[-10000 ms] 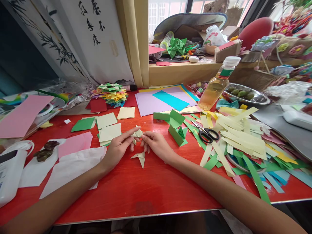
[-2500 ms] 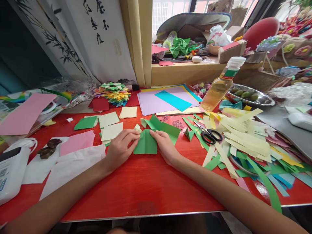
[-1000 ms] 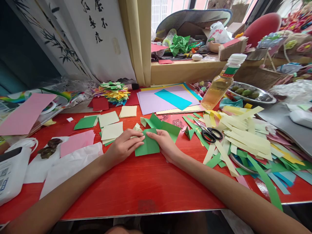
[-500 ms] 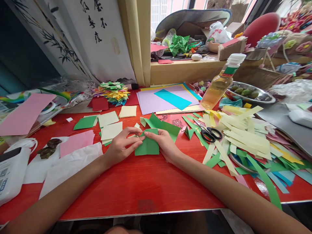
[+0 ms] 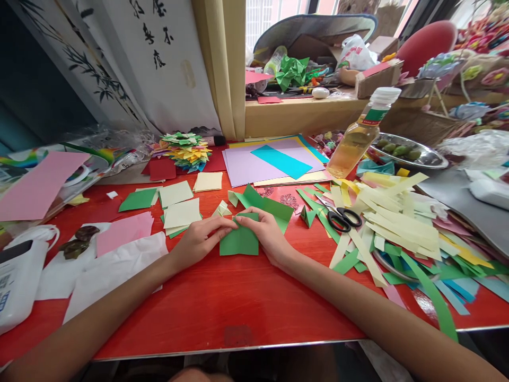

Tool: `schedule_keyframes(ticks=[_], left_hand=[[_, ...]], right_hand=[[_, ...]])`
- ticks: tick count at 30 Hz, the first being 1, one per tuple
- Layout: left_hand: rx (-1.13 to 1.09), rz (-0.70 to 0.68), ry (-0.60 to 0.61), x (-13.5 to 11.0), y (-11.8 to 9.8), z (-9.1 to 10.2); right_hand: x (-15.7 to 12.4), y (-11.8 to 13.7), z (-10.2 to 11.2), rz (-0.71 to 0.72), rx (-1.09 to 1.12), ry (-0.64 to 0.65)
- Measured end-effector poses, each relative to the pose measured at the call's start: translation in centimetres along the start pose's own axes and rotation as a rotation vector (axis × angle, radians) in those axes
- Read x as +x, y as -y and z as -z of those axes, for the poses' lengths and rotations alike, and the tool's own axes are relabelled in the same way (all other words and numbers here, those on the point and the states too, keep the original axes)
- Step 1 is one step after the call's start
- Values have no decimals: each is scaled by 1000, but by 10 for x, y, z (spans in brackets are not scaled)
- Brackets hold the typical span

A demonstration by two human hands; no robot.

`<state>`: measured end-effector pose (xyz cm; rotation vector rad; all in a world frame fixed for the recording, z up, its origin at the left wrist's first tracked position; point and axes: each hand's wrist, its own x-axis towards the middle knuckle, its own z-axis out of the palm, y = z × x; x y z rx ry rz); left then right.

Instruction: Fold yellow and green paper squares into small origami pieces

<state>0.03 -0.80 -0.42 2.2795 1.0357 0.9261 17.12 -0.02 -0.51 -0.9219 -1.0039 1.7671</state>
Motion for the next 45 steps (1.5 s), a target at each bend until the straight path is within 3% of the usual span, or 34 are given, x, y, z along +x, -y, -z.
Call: schedule_keyframes(ticks=[8,13,19,28,39,45], left_hand=[[-69,77,-24,1,0,3],[-110,218,-104,2,0,5],[-277,344,-109,3,1,4],[-275,336,-59,3,-2,8],[-377,355,-13,4,5,3],[-478,361,44,3,3,5]], right_hand=[[3,-3,2,13,-17,39],[2,-4,0,55,-144,88],[3,-7,2,54,-220,85],[1,-4,4,3,-500,185],[3,-4,3,-15,-114,101],[6,-3,4,9,-51,-17]])
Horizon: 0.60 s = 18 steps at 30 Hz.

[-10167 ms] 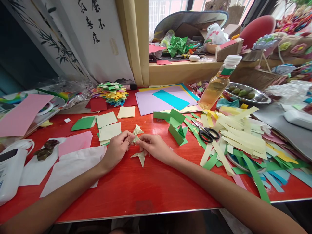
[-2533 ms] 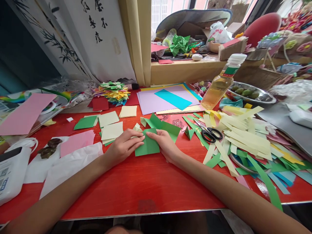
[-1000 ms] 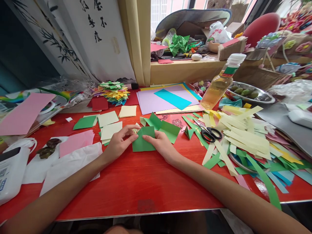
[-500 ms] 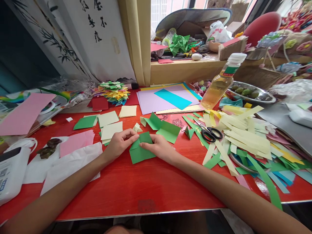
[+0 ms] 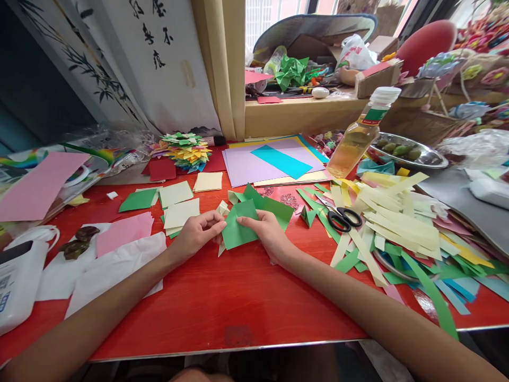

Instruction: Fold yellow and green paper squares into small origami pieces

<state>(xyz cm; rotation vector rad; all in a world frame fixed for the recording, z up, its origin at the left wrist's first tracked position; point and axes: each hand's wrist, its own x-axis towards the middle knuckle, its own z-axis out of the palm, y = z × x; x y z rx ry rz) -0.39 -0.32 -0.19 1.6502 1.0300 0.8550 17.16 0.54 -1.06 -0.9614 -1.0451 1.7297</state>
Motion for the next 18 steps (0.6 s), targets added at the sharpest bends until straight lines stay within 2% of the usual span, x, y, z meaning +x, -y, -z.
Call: schedule_keyframes(ticks=[5,8,11,13,16,18], left_hand=[[16,-19,-64,-2,-3,0],[12,-26,-110,0,-3,0],[4,-12,-90,3,0,0],[4,11,-68,4,1,0],[36,36,-67,3,0,1],[53,41,-72,3,-1,1]], right_hand=[[0,0,0,26,-43,38],[-2,-1,1,23,-195,104],[-2,-3,0,1,-323,166],[-2,-4,0,36,-344,136],[-2,-6,1,147,-346,7],[-3,-6,2,203,-358,-35]])
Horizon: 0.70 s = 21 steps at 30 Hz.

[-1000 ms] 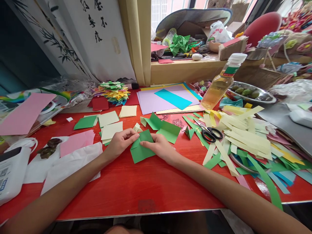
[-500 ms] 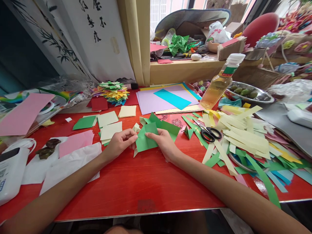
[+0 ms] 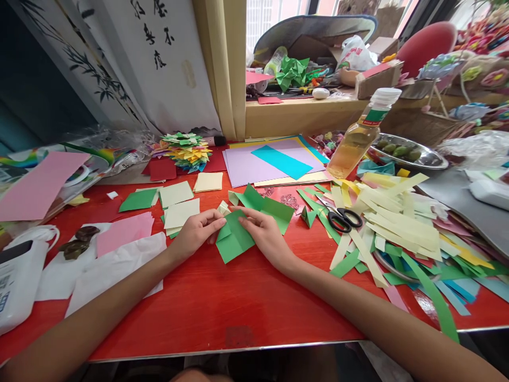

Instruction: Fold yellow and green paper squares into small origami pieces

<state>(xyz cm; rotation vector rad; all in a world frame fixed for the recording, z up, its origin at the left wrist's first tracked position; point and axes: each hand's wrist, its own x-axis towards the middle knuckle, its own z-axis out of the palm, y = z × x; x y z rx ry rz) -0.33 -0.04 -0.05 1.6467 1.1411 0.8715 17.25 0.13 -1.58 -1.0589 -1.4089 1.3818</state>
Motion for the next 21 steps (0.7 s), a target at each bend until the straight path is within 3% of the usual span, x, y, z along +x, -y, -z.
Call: schedule_keyframes(ticks=[8,13,21], left_hand=[[-112,62,35,5,4,1],[-118,44,-8,4,3,1],[-88,37,-55,4,4,1]], right_hand=[[-6,4,1,148,-149,-30],[-6,6,2,141,-236,73],[-4,9,1,1,-9,91]])
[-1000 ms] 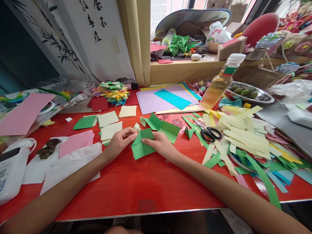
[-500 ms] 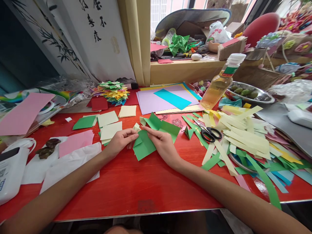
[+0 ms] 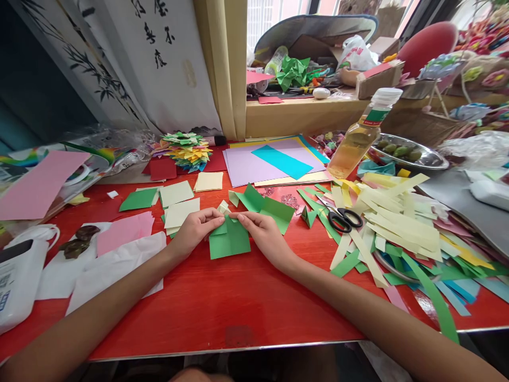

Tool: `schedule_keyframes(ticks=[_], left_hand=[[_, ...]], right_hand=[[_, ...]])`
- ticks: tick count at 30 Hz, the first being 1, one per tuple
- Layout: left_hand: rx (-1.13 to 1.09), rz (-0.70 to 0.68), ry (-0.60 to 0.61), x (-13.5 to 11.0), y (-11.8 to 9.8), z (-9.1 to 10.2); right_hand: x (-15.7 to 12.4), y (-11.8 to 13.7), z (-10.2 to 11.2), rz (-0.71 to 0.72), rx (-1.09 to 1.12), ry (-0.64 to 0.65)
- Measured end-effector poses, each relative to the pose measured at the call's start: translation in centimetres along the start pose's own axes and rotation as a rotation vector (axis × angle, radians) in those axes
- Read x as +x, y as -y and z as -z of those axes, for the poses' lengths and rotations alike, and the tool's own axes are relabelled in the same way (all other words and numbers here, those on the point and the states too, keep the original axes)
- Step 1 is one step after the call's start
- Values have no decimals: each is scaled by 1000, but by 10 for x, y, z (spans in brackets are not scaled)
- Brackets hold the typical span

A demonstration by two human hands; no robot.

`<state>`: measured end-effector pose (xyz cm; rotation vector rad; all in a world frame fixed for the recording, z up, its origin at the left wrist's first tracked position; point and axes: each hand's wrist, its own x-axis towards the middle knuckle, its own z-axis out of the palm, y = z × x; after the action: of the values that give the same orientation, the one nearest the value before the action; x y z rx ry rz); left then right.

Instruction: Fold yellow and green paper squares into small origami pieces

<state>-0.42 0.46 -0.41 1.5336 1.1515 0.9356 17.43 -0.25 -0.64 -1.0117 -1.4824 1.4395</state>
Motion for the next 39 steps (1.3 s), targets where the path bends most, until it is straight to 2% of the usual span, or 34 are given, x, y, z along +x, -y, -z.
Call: schedule_keyframes(ticks=[4,10,16,22,27,39], left_hand=[[10,-23,-11,1,3,0],[6,-40,-4,-1,1,1],[30,-93,-24,-4,-4,1],[18,-104,-11,-6,-5,0],[50,-93,-10,-7,-5,0],[61,-95,1,-7,-3,0]], right_hand=[[3,-4,-1,-59,175,4],[4,-1,-1,-206,408,90],[8,2,4,-297,454,230],[9,2,8,-319,443,348],[8,1,7,-327,351,343],[8,-1,7,-340,328,323]])
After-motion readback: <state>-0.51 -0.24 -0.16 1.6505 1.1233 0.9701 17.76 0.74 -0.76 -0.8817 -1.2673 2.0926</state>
